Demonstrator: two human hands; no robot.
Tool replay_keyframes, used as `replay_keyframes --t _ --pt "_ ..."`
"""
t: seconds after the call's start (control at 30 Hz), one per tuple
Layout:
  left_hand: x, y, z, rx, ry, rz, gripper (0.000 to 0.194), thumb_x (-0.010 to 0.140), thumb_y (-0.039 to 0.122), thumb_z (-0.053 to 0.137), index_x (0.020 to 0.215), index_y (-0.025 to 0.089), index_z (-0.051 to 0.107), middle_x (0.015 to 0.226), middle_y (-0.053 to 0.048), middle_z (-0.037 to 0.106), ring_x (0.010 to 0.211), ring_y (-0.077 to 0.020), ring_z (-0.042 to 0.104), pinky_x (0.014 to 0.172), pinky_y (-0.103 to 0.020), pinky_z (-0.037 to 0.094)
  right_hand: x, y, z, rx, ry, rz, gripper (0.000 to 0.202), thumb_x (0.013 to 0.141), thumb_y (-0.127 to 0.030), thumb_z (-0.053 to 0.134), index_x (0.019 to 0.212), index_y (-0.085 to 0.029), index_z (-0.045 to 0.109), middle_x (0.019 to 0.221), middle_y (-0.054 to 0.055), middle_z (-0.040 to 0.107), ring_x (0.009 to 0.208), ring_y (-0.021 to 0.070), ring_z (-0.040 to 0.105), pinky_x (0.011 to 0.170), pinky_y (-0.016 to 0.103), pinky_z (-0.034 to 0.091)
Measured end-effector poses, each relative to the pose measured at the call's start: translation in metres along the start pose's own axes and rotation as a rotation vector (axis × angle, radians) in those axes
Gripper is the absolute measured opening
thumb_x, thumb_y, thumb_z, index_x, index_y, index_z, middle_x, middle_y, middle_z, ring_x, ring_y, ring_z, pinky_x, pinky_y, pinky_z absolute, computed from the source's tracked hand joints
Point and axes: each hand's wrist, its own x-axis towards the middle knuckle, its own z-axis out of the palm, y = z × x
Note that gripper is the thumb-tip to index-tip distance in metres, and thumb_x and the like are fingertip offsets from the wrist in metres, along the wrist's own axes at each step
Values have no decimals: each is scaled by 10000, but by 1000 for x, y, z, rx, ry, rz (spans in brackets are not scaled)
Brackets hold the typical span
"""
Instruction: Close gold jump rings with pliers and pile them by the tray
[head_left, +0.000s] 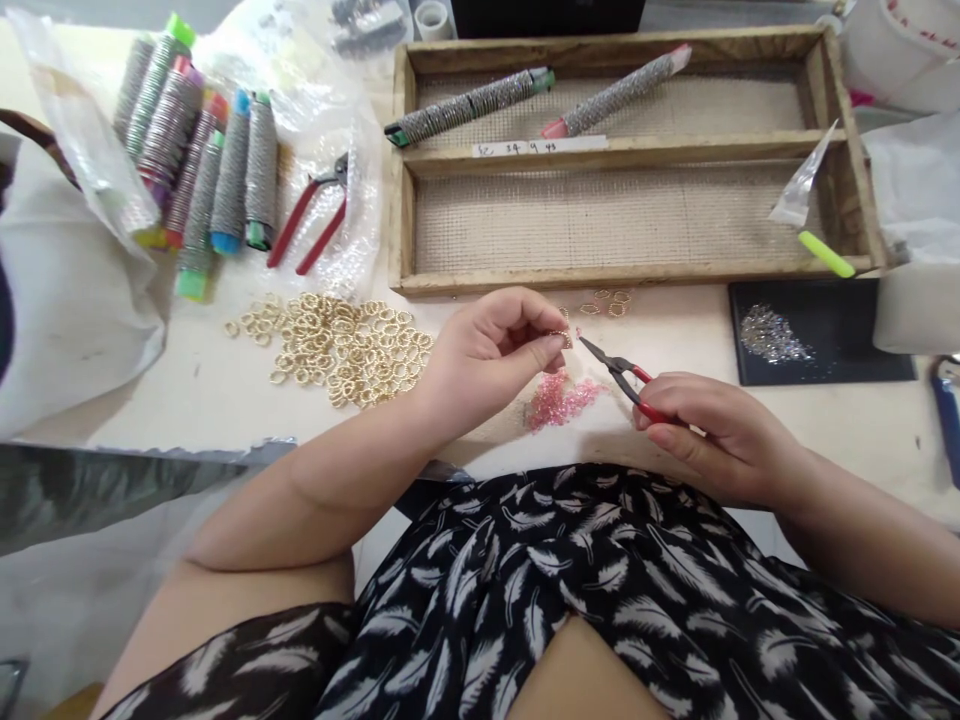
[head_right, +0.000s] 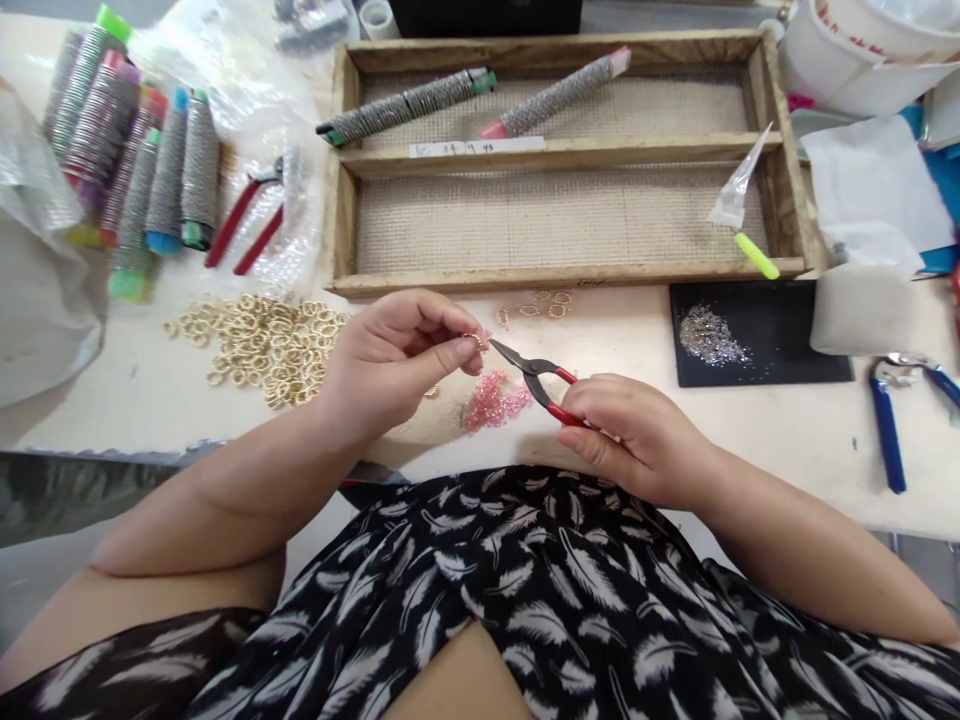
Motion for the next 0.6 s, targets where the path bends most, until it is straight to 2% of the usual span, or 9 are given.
replay_keyframes --t 0.23,0.6 --pt "-1 1 3 -66 2 -16 99 777 119 794 803 164 709 729 22 723 621 -82 714 632 -199 652 1 2 2 -110 -16 -45 179 1124 -282 537 968 -231 608 832 30 654 770 197 577 734 334 477" --pt "2 -4 2 -160 -37 -39 132 743 106 804 778 174 697 701 33 715 562 -78 694 553 -185 619 -1 2 1 -202 -39 -75 172 1118 -291 533 970 -238 602 856 51 694 780 210 565 750 352 484"
